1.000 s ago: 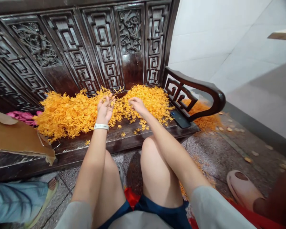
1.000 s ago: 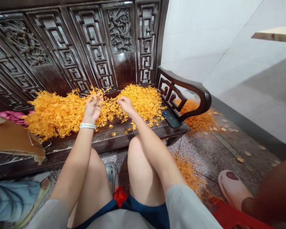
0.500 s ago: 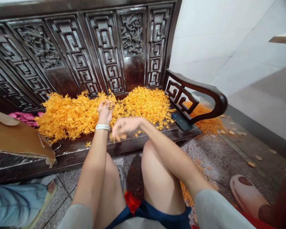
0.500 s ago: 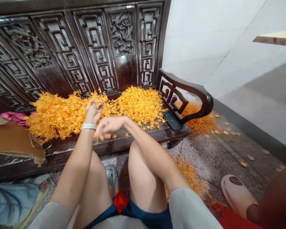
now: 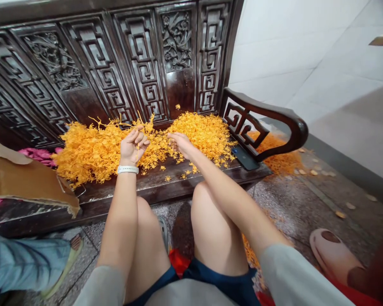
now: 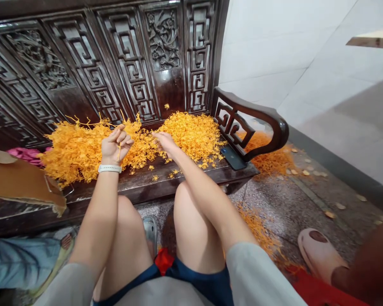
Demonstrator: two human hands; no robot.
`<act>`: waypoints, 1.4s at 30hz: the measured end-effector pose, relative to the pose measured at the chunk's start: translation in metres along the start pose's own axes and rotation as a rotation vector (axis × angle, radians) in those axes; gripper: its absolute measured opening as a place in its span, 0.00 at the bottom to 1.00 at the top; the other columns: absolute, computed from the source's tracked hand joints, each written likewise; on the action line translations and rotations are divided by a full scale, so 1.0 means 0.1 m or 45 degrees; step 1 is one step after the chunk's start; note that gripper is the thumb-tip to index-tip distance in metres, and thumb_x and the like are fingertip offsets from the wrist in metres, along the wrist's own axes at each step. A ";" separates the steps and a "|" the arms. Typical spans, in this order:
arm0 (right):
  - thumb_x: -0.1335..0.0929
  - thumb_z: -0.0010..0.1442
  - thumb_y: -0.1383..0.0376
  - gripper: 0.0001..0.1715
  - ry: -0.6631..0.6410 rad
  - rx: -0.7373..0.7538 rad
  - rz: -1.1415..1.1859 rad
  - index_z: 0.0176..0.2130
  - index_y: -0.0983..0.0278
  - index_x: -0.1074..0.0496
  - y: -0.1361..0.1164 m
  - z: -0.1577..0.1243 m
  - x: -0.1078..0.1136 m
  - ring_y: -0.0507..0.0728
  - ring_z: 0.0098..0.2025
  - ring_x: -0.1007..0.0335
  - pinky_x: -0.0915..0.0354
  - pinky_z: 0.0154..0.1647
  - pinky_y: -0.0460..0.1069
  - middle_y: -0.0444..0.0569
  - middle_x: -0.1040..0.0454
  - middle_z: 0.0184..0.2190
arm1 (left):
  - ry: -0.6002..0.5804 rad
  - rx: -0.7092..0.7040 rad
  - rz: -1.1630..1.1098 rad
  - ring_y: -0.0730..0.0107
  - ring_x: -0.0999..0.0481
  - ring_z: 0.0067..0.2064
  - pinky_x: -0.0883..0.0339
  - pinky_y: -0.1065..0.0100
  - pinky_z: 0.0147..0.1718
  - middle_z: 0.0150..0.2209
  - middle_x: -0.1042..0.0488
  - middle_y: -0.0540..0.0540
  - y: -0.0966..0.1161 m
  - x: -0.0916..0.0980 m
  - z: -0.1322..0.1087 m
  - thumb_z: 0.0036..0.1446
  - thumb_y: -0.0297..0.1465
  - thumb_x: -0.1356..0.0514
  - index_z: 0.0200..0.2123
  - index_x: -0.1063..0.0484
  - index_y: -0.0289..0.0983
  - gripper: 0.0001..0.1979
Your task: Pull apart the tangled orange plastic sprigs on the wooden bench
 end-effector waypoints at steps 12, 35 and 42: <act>0.39 0.60 0.25 0.46 -0.309 0.058 0.435 0.46 0.62 0.27 -0.29 -0.17 -0.15 0.59 0.37 0.22 0.25 0.37 0.52 0.52 0.22 0.30 | -0.870 0.743 0.946 0.67 0.27 0.23 0.34 0.69 0.22 0.24 0.24 0.47 -0.74 -0.40 -0.34 0.41 0.35 0.20 0.44 0.15 0.38 0.24; 0.31 0.57 0.80 0.19 -0.073 0.401 0.601 0.45 0.61 0.28 -0.48 -0.06 0.04 0.53 0.50 0.22 0.26 0.48 0.47 0.45 0.21 0.44 | 0.295 -0.069 0.441 0.57 0.25 0.62 0.22 0.66 0.49 0.65 0.28 0.43 0.09 0.31 0.06 0.50 0.26 0.34 0.53 0.20 0.48 0.25; 0.25 0.52 0.81 0.22 0.041 0.349 0.668 0.39 0.61 0.32 -0.43 -0.16 0.02 0.47 0.34 0.24 0.27 0.42 0.42 0.37 0.27 0.30 | 0.271 -0.273 0.639 0.57 0.28 0.66 0.27 0.63 0.57 0.60 0.25 0.44 0.10 -0.13 0.03 0.53 0.28 0.39 0.51 0.22 0.43 0.20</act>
Point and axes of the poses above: each hand's wrist, its own z-axis towards the middle knuckle, its own x-axis out of the back of the hand, y = z × x, the point moved 7 cm from there along z, towards the middle knuckle
